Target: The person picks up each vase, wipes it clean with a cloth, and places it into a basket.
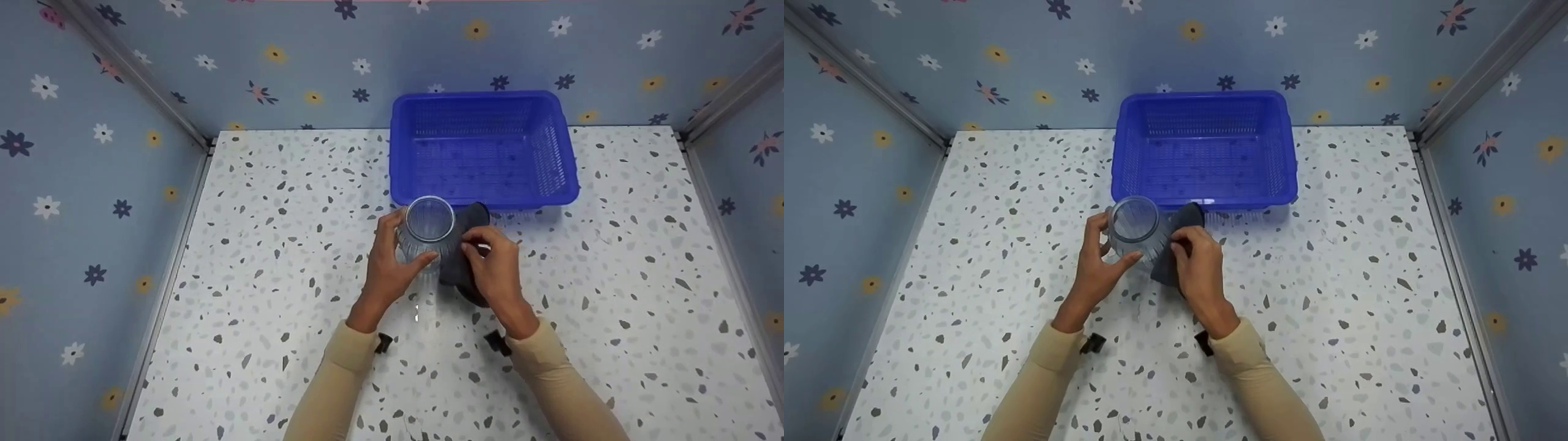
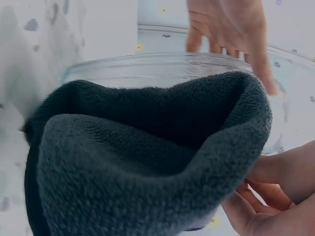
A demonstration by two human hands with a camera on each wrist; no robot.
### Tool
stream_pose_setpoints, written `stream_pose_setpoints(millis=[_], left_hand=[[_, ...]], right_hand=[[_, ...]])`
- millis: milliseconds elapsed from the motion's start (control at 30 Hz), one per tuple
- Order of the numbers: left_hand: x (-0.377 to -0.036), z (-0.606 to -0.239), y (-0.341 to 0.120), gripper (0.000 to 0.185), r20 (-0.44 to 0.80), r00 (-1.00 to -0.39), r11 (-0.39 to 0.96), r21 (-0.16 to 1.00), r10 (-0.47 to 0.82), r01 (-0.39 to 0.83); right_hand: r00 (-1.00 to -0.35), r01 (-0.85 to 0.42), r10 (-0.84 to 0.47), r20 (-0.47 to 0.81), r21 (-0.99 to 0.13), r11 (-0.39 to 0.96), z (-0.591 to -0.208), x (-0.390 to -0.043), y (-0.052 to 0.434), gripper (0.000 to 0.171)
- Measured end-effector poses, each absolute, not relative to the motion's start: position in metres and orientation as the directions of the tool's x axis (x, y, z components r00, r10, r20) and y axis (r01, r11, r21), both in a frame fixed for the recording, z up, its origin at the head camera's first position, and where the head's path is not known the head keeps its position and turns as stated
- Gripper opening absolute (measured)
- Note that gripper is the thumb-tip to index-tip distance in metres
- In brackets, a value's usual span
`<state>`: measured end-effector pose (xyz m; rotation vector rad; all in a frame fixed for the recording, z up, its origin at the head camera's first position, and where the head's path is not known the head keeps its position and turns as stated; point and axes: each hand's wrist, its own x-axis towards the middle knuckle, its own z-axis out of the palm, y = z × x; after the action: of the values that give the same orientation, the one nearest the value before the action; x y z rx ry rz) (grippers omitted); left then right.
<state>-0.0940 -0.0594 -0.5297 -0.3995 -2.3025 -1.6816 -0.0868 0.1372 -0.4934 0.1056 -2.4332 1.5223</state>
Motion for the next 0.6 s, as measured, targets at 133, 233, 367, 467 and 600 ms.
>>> stream_pose_setpoints(millis=[133, 233, 367, 467, 600], left_hand=[[-0.094, -0.530, -0.060, 0.081, 0.362, -0.929, 0.295, 0.883, 0.068, 0.366], [-0.093, -0.531, -0.060, 0.081, 0.350, -0.934, 0.300, 0.886, 0.068, 0.354], [-0.092, -0.530, -0.060, 0.080, 0.342, -0.938, 0.297, 0.891, 0.061, 0.344], [-0.093, -0.529, -0.060, 0.082, 0.340, -0.939, 0.296, 0.892, 0.058, 0.341], [-0.093, -0.529, -0.059, 0.082, 0.342, -0.938, 0.307, 0.888, 0.060, 0.343]], right_hand=[[-0.963, -0.196, 0.079, 0.256, -0.873, 0.447, -0.504, -0.087, 0.137, 0.012], [-0.965, -0.199, 0.061, 0.257, -0.860, 0.470, -0.512, -0.088, 0.137, 0.012], [-0.969, -0.192, 0.037, 0.245, -0.838, 0.511, -0.526, -0.091, 0.136, 0.012], [-0.977, -0.164, 0.027, 0.212, -0.828, 0.537, -0.537, -0.094, 0.136, 0.012], [-0.988, -0.114, 0.022, 0.153, -0.818, 0.564, -0.547, -0.096, 0.136, 0.011]])
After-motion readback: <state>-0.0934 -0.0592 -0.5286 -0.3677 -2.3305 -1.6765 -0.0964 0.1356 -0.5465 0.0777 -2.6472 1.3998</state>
